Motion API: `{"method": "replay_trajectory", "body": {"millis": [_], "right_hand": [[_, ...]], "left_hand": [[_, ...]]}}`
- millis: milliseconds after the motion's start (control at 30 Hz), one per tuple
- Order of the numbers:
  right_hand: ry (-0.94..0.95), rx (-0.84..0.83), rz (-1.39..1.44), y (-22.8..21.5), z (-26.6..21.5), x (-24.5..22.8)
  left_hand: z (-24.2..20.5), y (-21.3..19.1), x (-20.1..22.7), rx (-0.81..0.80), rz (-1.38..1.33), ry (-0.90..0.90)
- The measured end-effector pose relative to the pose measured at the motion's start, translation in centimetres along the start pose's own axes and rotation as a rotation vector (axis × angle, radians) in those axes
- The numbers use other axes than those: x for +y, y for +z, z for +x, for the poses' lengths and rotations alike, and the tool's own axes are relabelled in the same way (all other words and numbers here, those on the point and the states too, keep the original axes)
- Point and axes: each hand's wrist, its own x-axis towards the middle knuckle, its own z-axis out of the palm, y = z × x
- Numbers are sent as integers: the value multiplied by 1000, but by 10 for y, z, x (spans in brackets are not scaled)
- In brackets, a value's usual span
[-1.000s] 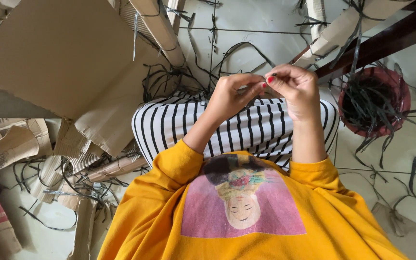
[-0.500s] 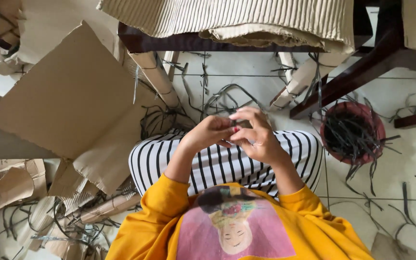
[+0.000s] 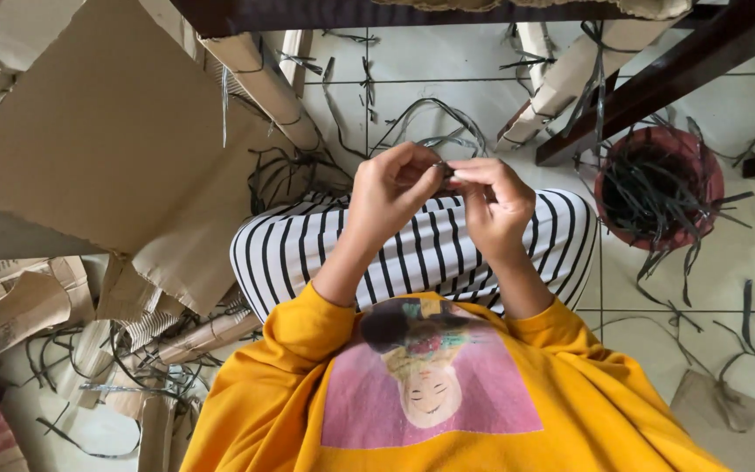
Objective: A person sits on a cushion on the floor, meticulously removing or cleaning plastic strips and cardboard packaging from wooden chairs in a warehouse setting.
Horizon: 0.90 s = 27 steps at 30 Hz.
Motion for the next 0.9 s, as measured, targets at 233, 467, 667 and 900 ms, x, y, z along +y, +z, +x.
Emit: {"method": "replay_trajectory", "body": {"millis": [233, 467, 667, 900], "right_hand": [[337, 113, 251, 5, -18, 31], [591, 207, 578, 11, -16, 42], [472, 141, 373, 16, -20, 32], [302, 36, 330, 13, -15, 18]], "left_hand": [[-6, 22, -26, 176, -124, 319], [-7, 22, -25, 258, 64, 389], [-9, 21, -17, 240, -79, 246], [-7, 17, -25, 199, -240, 71]]}}
